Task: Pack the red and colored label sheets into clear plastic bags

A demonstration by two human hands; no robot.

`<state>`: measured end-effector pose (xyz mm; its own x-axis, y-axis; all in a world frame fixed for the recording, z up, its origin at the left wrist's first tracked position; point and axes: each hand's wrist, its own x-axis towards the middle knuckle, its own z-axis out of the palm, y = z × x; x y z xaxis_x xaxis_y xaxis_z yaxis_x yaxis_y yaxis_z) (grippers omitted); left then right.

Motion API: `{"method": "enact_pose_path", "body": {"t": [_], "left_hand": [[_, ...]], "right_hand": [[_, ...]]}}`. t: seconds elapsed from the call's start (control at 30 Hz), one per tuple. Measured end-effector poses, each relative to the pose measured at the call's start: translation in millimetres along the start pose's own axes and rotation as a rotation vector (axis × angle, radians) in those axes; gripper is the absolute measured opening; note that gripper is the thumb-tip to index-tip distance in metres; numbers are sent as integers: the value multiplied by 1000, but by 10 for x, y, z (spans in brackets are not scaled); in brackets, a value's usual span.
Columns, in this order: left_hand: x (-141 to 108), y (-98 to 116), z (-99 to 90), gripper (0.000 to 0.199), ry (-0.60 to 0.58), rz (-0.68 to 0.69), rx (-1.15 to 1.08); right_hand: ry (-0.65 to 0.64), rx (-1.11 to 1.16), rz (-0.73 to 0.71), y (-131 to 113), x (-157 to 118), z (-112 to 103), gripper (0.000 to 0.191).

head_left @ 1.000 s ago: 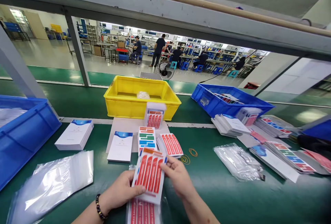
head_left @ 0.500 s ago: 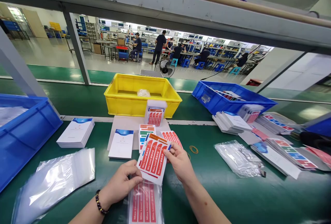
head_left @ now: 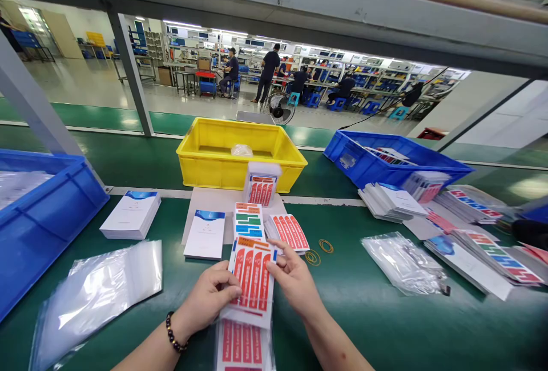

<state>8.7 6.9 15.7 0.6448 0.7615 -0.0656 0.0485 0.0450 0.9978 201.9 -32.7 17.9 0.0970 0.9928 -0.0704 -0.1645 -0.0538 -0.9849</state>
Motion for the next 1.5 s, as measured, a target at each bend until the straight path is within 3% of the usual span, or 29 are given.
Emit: {"method": "enact_pose_path", "body": {"t": [0.1,0.17,0.27,0.33,0.43,0.57,0.7,0.87,1.27,1.5], "left_hand": [[-4,22,6,23,59,25,5],[-3,25,12,22,83,38,28],[3,13,19,23,82,30,20],[11,2,19,18,68,-9,-36],[20,3,10,29,36,-113,-125],[18,40,2,29,41,-181,-50],[14,55,11,27,72,-140,53],[15,34,18,20,94,-112,59],[9,-20,-48,25,219,32,121],[31,-19,-6,24,133,-67,-14]], "right_hand": [[-194,-345,-63,-33,-48,-2,25],[-274,-507,-118,-57,-75,-3,24],[-343,-499,-27,-65,-96,4,19],[-340,-449,46,-50,-95,13,16],[-279,-370,72,-22,-76,23,13],[-236,-320,108,-14,-51,38,27],[-248,-412,69,-23,-38,87,8],[-208,-529,-19,-35,-6,131,13],[-174,-490,-18,-60,15,9,10],[-175,-492,-82,-10,1,81,12]]}}
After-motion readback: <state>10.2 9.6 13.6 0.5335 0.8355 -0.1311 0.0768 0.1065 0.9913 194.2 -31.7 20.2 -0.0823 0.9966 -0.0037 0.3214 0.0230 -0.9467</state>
